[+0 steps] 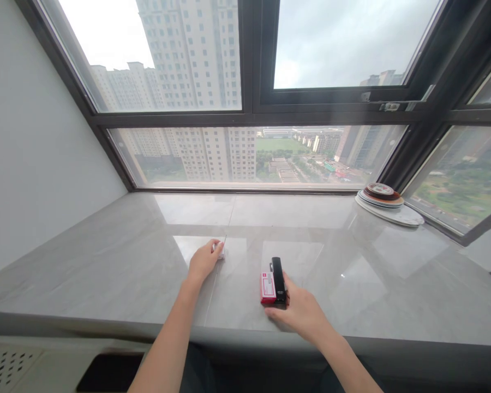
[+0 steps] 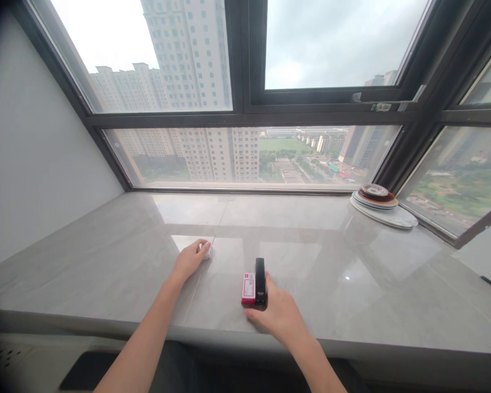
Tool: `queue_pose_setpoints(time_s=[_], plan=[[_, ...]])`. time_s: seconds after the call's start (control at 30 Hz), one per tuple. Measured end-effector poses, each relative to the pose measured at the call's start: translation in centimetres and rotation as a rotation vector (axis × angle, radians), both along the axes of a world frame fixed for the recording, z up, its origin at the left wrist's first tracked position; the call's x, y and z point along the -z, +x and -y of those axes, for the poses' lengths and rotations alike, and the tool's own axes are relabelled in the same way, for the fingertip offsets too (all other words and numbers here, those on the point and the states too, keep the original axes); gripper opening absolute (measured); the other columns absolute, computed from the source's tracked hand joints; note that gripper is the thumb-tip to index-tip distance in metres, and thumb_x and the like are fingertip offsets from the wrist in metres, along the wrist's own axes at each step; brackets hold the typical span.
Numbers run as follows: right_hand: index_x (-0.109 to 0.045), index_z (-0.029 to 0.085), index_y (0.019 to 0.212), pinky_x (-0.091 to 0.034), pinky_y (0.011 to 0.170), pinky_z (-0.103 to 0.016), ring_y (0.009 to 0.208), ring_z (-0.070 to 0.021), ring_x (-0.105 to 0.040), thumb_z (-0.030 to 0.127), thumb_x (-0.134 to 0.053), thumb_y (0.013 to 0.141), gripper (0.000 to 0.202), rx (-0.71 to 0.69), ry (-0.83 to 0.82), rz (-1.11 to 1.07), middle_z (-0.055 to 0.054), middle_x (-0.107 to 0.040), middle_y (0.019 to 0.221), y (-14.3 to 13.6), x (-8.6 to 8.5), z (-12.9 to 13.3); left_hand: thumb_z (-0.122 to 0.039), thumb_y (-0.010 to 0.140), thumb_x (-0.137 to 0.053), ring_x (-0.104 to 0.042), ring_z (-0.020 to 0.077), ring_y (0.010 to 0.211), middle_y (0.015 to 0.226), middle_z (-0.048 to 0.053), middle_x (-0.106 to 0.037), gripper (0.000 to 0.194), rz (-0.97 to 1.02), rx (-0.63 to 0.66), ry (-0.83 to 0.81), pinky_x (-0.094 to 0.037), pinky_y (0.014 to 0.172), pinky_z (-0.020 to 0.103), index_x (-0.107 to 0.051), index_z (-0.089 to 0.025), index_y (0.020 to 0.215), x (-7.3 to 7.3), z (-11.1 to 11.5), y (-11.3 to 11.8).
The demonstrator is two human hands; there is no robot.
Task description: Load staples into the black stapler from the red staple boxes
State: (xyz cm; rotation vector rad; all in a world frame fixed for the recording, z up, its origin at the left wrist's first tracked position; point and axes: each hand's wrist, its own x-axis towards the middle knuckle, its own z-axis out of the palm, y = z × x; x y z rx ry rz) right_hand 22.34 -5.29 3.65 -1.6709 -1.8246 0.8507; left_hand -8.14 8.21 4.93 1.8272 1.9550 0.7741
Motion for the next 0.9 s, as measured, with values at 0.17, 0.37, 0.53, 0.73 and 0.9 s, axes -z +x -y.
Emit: queue_pose_setpoints(time_s=[0.17,0.37,0.53,0.73,0.9], plan=[[-0.052,0.033,0.146,-0.044,0.068,-0.028,0.079,-0.0245,-0.07,0.042,-0.075,0.077,0.073,-0.019,0.011,0.013,0.001,-0.075,0.087,-0.1,0.4,-0.6,-0.058,0.102,-0.038,-0.066,0.0191,0.078,0.08,-0.001,-0.072,0.042,0.01,0.248,-0.009,-0.042,0.072,0.026,-0.071,-0.033,0.109,1.6,1.3,5.9],[-0.057,0.035,0.14,-0.041,0.065,-0.027,0.073,-0.0231,-0.069,0.043,-0.074,0.079,0.064,-0.011,0.042,0.076,0.001,-0.074,0.084,-0.1,0.8,-0.8,-0.051,0.107,-0.027,-0.071,0.0211,0.092,0.099,0.001,-0.077,0.045,0.027,0.377,0.009,-0.045,0.081,0.028,-0.068,-0.034,0.117,2.2,3.4,10.7],[-0.062,0.033,0.135,-0.04,0.065,-0.026,0.069,-0.0215,-0.066,0.039,-0.072,0.079,0.057,-0.023,0.042,0.123,0.0,-0.073,0.082,-0.3,0.6,-0.9,-0.048,0.109,-0.015,-0.071,0.0213,0.102,0.107,0.002,-0.078,0.055,0.032,0.387,0.024,-0.044,0.094,0.03,-0.064,-0.032,0.129,2.2,4.7,11.7],[-0.063,0.031,0.135,-0.04,0.065,-0.026,0.068,-0.0206,-0.063,0.038,-0.07,0.078,0.057,-0.052,0.024,0.07,0.0,-0.072,0.082,-0.1,-0.1,-0.7,-0.049,0.109,-0.016,-0.068,0.0278,0.115,0.13,0.011,-0.071,0.056,-0.027,0.35,0.027,-0.039,0.103,0.04,-0.048,-0.024,0.148,3.1,6.2,12.5],[-0.065,0.027,0.13,-0.042,0.065,-0.027,0.068,-0.0202,-0.061,0.038,-0.071,0.077,0.055,-0.084,-0.001,-0.044,0.003,-0.071,0.077,2.0,-0.2,-1.0,-0.044,0.109,-0.016,-0.068,0.032,0.114,0.132,0.019,-0.068,0.055,-0.081,0.338,-0.004,-0.038,0.103,0.045,-0.052,-0.019,0.143,3.8,6.5,15.0]])
